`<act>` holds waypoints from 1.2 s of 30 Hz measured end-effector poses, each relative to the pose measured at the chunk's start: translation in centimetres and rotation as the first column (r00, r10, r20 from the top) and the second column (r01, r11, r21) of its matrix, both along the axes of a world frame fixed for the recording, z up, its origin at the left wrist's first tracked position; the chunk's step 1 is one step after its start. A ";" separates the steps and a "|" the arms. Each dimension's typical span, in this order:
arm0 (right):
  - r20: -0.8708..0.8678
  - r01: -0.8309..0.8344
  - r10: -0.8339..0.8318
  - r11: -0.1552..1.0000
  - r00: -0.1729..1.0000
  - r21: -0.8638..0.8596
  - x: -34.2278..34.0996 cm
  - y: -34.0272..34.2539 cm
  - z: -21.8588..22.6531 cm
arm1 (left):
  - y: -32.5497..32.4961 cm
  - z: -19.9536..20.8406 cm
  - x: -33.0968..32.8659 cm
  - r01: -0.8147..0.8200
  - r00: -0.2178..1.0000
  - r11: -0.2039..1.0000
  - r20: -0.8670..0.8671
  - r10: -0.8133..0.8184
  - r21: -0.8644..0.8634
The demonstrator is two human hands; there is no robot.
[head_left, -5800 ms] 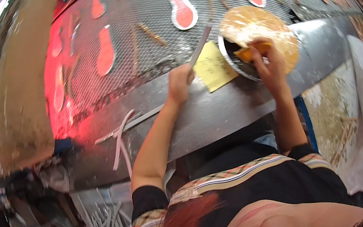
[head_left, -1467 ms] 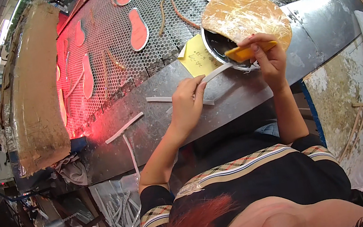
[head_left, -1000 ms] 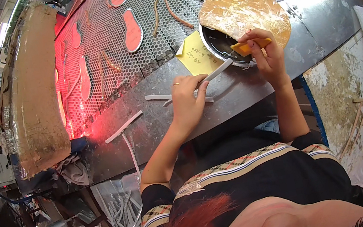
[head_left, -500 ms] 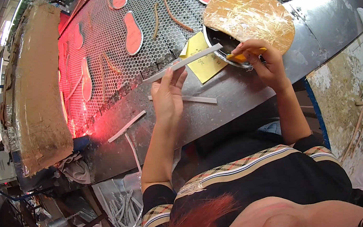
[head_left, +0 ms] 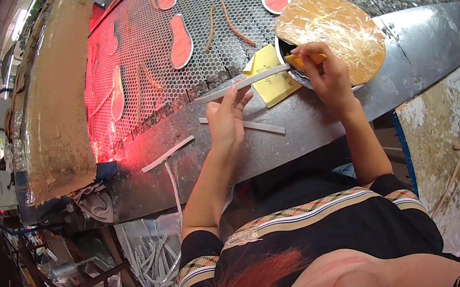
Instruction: Apply adhesive to thin shoe components and place them on a conveyor belt.
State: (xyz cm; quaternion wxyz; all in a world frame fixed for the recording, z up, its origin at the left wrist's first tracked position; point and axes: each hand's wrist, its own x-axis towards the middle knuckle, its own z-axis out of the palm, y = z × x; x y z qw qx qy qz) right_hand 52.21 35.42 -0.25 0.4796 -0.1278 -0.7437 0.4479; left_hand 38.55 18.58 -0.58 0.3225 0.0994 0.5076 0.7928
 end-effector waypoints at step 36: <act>-0.092 -0.080 0.060 0.971 0.994 -0.226 3.9 0.8 -2.0 | -6.0 -0.4 -3.3 0.003 -0.018 0.746 -0.746 -0.666 -0.666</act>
